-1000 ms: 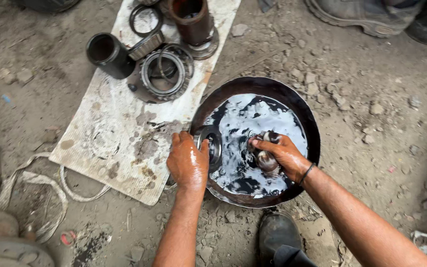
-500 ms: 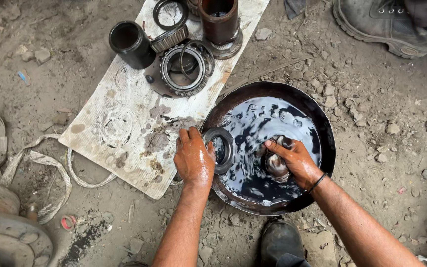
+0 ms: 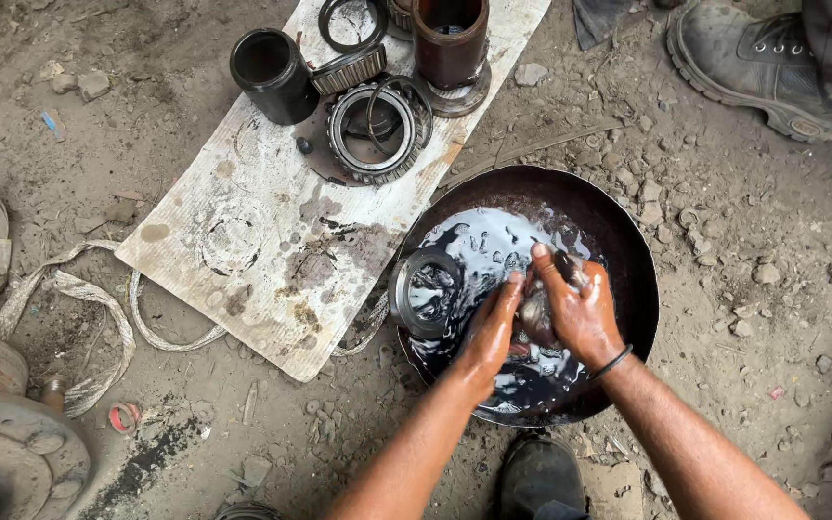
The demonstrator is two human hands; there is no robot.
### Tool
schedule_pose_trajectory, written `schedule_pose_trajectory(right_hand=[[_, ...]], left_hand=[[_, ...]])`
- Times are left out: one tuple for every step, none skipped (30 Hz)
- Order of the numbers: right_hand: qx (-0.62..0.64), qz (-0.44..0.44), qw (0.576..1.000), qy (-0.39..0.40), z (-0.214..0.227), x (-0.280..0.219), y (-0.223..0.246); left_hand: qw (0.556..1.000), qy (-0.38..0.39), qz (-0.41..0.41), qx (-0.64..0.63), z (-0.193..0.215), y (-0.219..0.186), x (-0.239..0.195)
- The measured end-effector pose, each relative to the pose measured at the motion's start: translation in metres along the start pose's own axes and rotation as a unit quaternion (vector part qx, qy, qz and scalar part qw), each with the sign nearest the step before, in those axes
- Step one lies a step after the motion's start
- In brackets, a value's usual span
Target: The person scrubs several metal rings and cylindrical parts in a basin of soapy water, then places them on a nearby board. The person repeats this process for multiple parts, handling them one at a time.
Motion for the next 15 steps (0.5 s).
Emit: schedule_pose_trajectory(right_hand=[[0.010, -0.014, 1.000, -0.001, -0.001, -0.003, 0.001], [0.027, 0.002, 1.000, 0.013, -0.004, -0.008, 0.002], [0.044, 0.019, 0.998, 0.027, -0.008, -0.015, 0.004], [0.062, 0.036, 0.997, 0.041, -0.012, -0.020, 0.005], [0.064, 0.083, 0.994, 0.025, -0.015, -0.026, 0.009], [0.066, 0.130, 0.989, 0.009, -0.018, -0.031, 0.013], [0.068, 0.177, 0.982, -0.006, -0.020, -0.034, 0.016], [0.005, 0.210, 0.977, -0.046, -0.020, -0.035, 0.018], [-0.057, 0.241, 0.965, -0.086, -0.020, -0.034, 0.021], [-0.118, 0.271, 0.947, -0.126, -0.021, -0.034, 0.021], [-0.124, 0.266, 0.948, -0.124, -0.020, -0.029, 0.020], [-0.130, 0.261, 0.949, -0.122, -0.019, -0.024, 0.017], [-0.137, 0.255, 0.950, -0.121, -0.019, -0.021, 0.014], [-0.072, 0.198, 0.974, -0.083, -0.019, -0.015, 0.008], [-0.007, 0.138, 0.989, -0.044, -0.022, -0.010, 0.002]], left_hand=[[0.996, 0.017, 0.037, -0.079, -0.005, 0.006, -0.001], [0.984, 0.035, 0.075, -0.157, -0.010, 0.011, -0.002], [0.975, 0.040, 0.061, -0.212, -0.013, 0.012, -0.002], [0.962, 0.044, 0.046, -0.265, -0.015, 0.011, -0.002], [0.947, 0.047, 0.030, -0.317, -0.016, 0.010, -0.002], [0.945, 0.045, 0.001, -0.325, -0.016, 0.007, -0.002], [0.942, 0.042, -0.028, -0.332, -0.016, 0.004, -0.001], [0.938, 0.040, -0.058, -0.339, -0.017, 0.001, -0.001], [0.949, 0.023, -0.048, -0.311, -0.016, 0.001, 0.000], [0.959, 0.007, -0.038, -0.281, -0.014, 0.000, 0.000], [0.967, -0.010, -0.027, -0.251, -0.013, -0.001, -0.001], [0.970, -0.010, -0.063, -0.235, -0.011, -0.003, -0.001], [0.971, -0.011, -0.099, -0.219, -0.010, -0.006, -0.001], [0.970, -0.010, -0.136, -0.202, -0.009, -0.010, 0.000], [0.972, -0.016, -0.149, -0.180, -0.008, -0.013, 0.002]])
Point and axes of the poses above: each hand's wrist, its own x-axis towards the middle knuckle, its own z-axis out of the back of the hand, y = z × x, the point moved 3 cm from there along x, towards the middle knuckle, and after that the axes turned 9 degrees about -z, right-handed, at the moved point
